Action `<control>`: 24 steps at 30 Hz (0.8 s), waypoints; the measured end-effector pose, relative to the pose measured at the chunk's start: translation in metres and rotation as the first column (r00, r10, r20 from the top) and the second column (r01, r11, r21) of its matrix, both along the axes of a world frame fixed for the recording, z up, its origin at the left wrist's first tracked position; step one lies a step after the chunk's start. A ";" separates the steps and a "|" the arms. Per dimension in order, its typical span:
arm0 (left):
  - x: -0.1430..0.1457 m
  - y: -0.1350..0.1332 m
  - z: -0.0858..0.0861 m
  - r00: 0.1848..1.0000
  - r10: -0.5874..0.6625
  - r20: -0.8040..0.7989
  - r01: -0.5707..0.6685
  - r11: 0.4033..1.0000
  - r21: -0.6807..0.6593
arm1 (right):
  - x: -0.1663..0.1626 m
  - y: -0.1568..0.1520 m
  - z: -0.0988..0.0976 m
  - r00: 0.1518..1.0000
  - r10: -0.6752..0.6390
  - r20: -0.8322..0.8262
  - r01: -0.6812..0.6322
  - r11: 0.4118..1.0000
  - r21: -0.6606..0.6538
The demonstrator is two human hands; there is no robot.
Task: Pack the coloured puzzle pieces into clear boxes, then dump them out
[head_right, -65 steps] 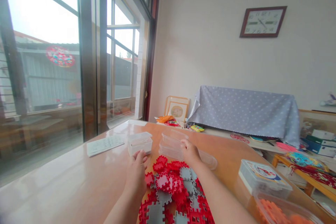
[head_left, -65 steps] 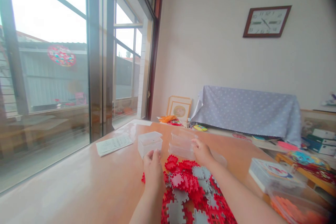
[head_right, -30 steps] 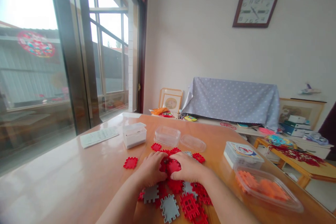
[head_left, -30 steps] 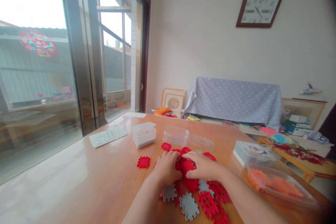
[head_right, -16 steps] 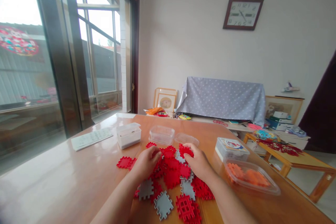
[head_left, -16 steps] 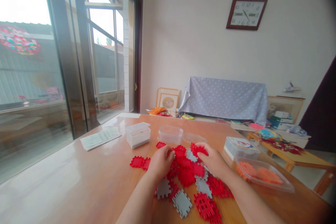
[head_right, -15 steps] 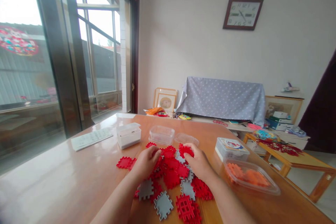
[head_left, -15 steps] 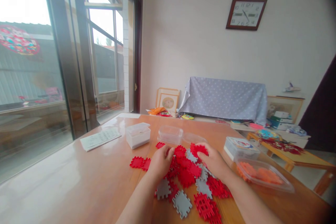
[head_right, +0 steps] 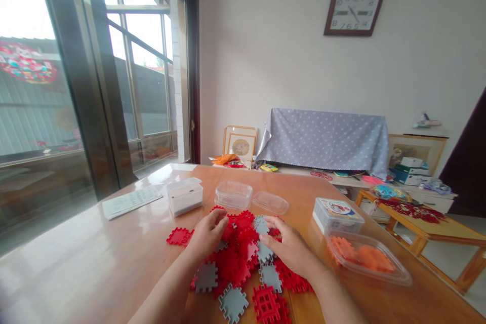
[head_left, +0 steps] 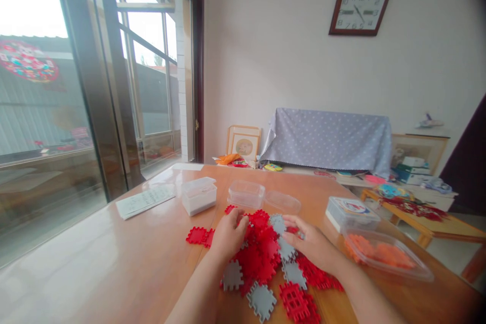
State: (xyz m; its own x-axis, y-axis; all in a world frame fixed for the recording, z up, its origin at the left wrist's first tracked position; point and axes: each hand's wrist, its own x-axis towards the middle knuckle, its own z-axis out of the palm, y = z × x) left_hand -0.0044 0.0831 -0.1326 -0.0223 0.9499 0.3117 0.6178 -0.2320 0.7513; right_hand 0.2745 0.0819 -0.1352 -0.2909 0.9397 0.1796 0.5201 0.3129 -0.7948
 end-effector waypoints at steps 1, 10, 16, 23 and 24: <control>0.000 -0.002 0.000 0.996 0.006 -0.084 -0.006 1.000 0.001 | 0.007 -0.003 0.001 0.996 0.025 0.084 -0.025 1.000 0.004; 0.003 -0.005 -0.010 0.895 -0.073 -0.440 0.038 0.996 -0.086 | 0.008 -0.004 -0.006 0.891 -0.005 0.454 -0.039 0.995 0.087; -0.004 0.010 -0.019 0.967 -0.010 -0.254 0.015 1.000 0.016 | 0.006 0.016 -0.021 0.954 -0.099 0.283 0.060 0.988 0.144; -0.001 0.021 -0.023 0.983 -0.010 0.181 0.001 0.999 0.050 | 0.000 0.020 -0.021 0.981 -0.157 0.112 0.132 0.971 0.200; 0.000 0.021 -0.023 0.967 -0.030 0.252 0.024 0.999 0.024 | -0.002 0.019 -0.020 0.984 -0.161 0.075 0.144 0.970 0.196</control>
State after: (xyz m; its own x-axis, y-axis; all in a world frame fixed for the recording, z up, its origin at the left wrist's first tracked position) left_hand -0.0042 0.1044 -0.1556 -0.0773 0.9445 0.3192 0.4025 -0.2633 0.8767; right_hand 0.2726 0.1004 -0.1549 -0.1696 0.9257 0.3380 0.6400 0.3643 -0.6765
